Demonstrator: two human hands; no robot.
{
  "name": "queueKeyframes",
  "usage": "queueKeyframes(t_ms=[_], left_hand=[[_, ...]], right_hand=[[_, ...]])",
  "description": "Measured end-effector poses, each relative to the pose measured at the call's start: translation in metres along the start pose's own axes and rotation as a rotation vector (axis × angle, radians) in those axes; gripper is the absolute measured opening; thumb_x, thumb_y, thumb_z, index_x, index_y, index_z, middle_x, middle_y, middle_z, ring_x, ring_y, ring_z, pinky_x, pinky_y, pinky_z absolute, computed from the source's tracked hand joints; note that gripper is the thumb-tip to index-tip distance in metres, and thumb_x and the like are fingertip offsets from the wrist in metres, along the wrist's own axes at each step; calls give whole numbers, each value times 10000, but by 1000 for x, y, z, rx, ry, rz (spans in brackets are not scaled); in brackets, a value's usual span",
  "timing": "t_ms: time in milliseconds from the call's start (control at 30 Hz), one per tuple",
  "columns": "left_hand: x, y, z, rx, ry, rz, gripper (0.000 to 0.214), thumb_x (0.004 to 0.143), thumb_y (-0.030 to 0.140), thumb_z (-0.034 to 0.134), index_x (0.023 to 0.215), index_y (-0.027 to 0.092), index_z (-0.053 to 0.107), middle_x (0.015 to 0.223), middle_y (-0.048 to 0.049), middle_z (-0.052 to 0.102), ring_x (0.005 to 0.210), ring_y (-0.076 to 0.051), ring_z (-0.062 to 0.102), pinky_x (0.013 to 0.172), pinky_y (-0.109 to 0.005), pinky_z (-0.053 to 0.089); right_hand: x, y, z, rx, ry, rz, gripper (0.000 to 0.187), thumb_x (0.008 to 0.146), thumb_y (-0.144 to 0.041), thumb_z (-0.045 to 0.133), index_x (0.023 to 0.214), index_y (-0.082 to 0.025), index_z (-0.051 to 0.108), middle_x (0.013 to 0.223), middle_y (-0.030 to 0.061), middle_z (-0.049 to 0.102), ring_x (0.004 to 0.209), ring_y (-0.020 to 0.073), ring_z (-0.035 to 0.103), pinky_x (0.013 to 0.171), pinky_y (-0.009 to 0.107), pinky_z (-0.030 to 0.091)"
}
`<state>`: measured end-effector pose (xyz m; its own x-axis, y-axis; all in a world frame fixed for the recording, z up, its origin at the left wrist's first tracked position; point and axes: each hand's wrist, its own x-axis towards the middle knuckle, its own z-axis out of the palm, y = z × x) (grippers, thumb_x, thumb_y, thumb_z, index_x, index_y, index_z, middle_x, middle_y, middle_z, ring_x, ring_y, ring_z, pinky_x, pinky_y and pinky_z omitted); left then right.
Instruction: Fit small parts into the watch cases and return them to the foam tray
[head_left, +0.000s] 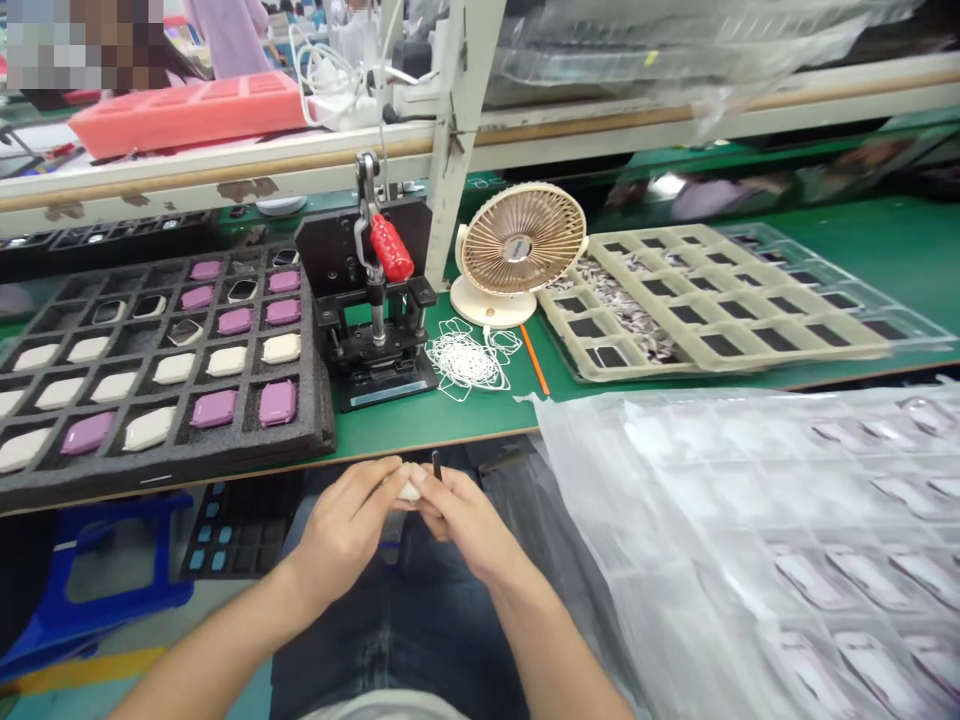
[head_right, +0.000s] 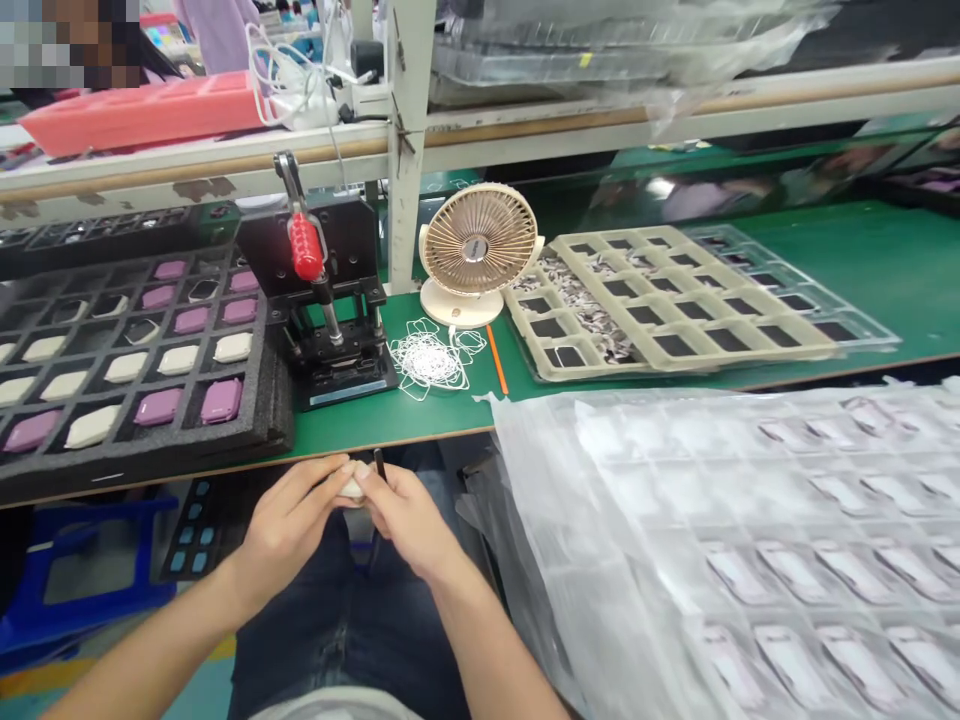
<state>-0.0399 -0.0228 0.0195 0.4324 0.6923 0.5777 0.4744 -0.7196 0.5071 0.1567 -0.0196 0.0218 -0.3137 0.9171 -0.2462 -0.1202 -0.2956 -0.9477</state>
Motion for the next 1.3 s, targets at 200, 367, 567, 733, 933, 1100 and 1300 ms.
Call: queueKeyframes(t_ms=[200,367,567,733,933,1100,1300], left_hand=[[57,-20,10,127,80,-80,312,1008,130,613,1278,232,732,1183,-106,806,1140,-281,745,1050,-467,588],[86,-37,40,168,111,-165,266,1003,104,579,1181,188,758,1263,-159,786,1274,-340,699,1135,-602,521],[81,-48,51,137,147,-194,289,988,63,570,1164,189,761,1250,-143,797,1252,-320,722,1158,-583,514],[73,-40,42,83,228,-194,254,1024,123,562,1182,193,748,1205,-125,798,1190,-283,730,1123,-529,540],[42,-20,36,57,328,-208,309,1043,149,539,1267,226,738,1118,-111,793,1060,-265,738,979,-457,606],[36,-11,36,86,383,-261,312,1047,172,545,1274,246,747,1181,-108,780,1121,-272,731,1038,-471,584],[61,-16,31,224,415,-282,352,1056,178,519,1353,211,704,1232,-139,752,1164,-289,696,1084,-482,527]], right_hand=[[38,-87,-9,-509,639,-604,385,1046,-539,586,964,-219,784,964,70,784,923,232,736,855,356,593],[93,-164,2,-737,426,-1168,411,1050,-370,632,1454,-294,624,1532,19,615,1423,243,586,1194,414,505],[117,-196,10,-716,445,-1231,368,1120,-391,484,1438,-257,612,1420,37,681,1352,219,649,1080,361,586],[100,-177,-4,-756,616,-1164,310,1104,-398,517,1228,-214,733,1216,64,771,1186,233,725,1009,392,598],[111,-88,-29,-1165,259,-610,235,1024,-212,634,1213,-248,768,1276,32,781,1169,221,738,989,329,567],[147,-82,-23,-1221,140,-550,312,995,-255,691,1301,-256,752,1322,83,764,1213,303,722,1017,391,542],[109,-90,-25,-1196,235,-524,375,998,-190,671,1355,-299,712,1412,10,721,1288,208,687,1062,287,522]])
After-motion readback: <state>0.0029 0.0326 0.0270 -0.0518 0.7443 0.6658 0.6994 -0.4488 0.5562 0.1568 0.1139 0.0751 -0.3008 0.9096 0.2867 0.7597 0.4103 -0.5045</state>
